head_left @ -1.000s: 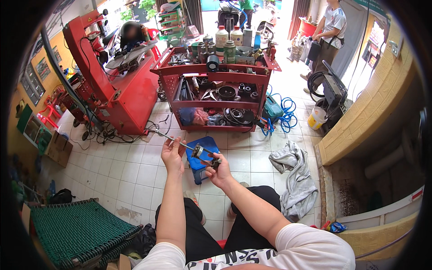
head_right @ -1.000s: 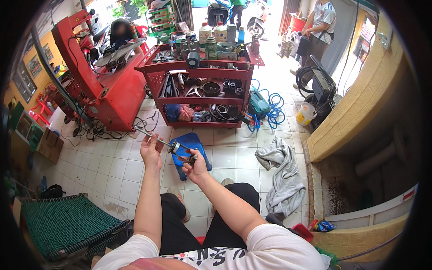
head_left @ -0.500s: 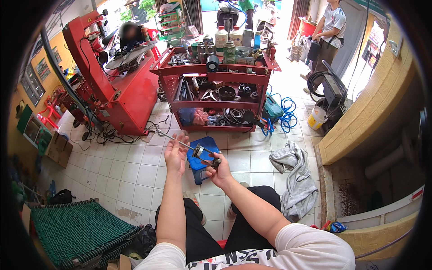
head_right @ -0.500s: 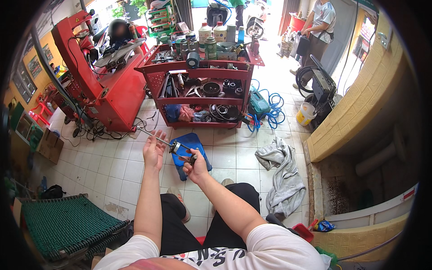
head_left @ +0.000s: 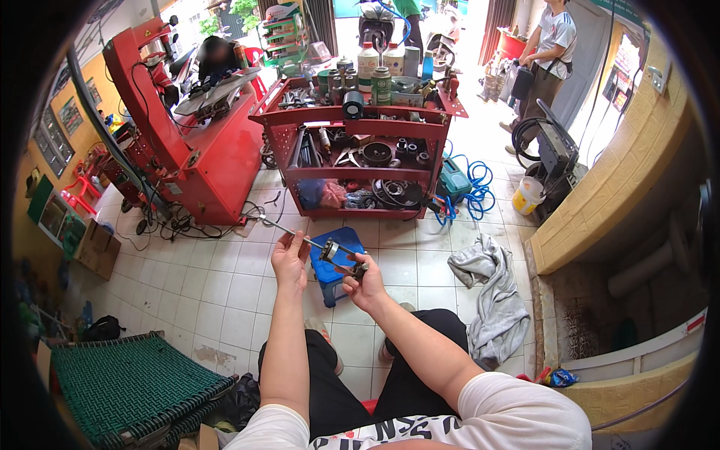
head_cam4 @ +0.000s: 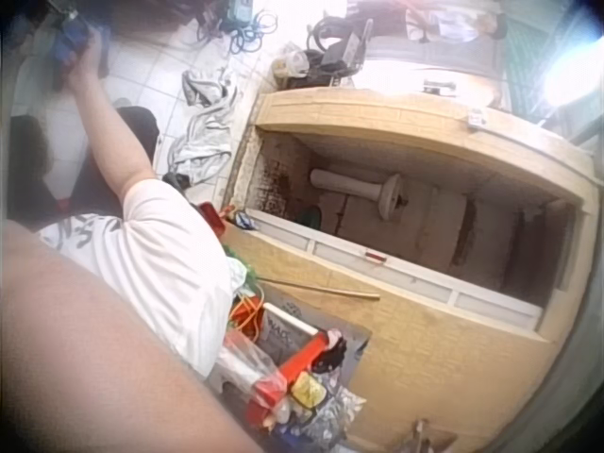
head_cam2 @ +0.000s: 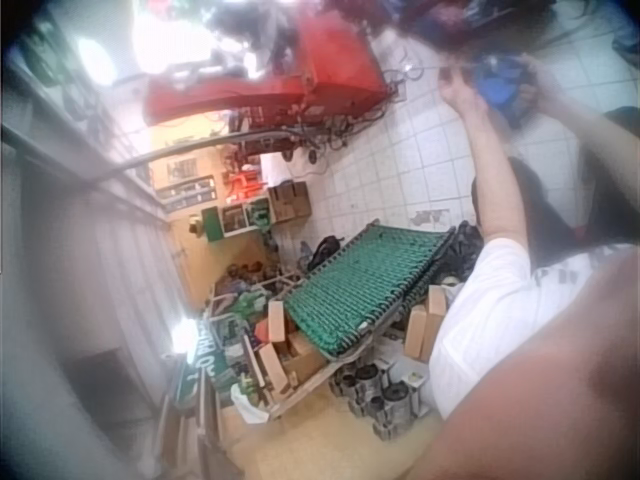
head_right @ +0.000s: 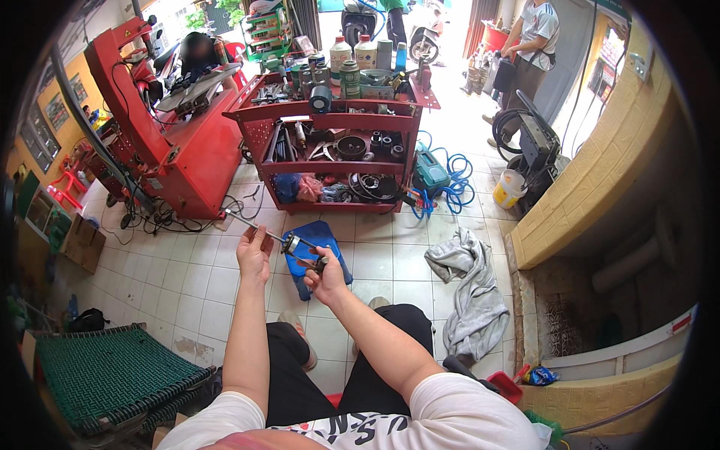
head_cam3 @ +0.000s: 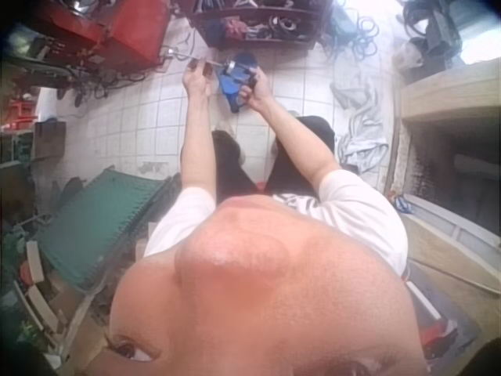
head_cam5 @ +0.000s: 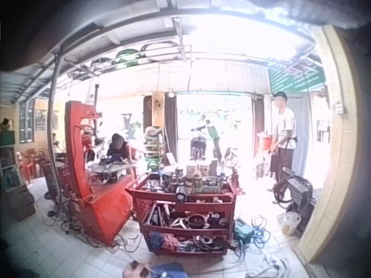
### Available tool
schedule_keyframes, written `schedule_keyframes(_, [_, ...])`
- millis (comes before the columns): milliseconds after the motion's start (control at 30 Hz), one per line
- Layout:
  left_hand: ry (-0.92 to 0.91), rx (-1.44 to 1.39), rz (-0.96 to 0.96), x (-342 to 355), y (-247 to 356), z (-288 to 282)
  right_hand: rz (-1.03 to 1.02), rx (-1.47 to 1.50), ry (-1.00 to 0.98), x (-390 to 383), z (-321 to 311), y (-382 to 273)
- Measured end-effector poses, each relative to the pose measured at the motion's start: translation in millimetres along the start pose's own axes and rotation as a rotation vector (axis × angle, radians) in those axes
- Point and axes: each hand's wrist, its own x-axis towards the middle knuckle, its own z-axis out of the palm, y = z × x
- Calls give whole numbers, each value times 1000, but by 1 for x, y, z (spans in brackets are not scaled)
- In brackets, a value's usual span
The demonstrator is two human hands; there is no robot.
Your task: The person sits on the floor in a workshop and uses a screwdriver to disassemble a small mechanical component, likely a starter motor or solenoid. They remove screws and separate the housing from the internal coil assembly, inspecting the parts throughout the process.
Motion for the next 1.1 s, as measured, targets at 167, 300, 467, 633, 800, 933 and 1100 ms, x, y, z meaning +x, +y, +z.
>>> schedule_keyframes(167, [-4, 39, -41, 7, -1, -10, -1, -23, -10, -1, 2, 1])
schedule_keyframes(300, [-164, -42, -45, -1, 2, 3, -17, -24, -5, -1, -1, 0])
schedule_keyframes(467, [-262, -82, -31, -4, 3, 5, -23, 5, 3, 0, 1, 1])
schedule_keyframes(633, [-105, -38, -11, -3, 0, 3, -11, -7, -11, -2, 2, -1])
schedule_keyframes(800, [-14, -2, 2, 1, -2, -2, -3, -20, -27, -3, 2, 0])
schedule_keyframes(933, [-5, -9, 13, 3, -6, -2, -19, -41, -18, -4, 1, 0])
schedule_keyframes(1100, [-51, 21, 35, 7, -7, -9, -17, -62, -8, -3, 4, 3])
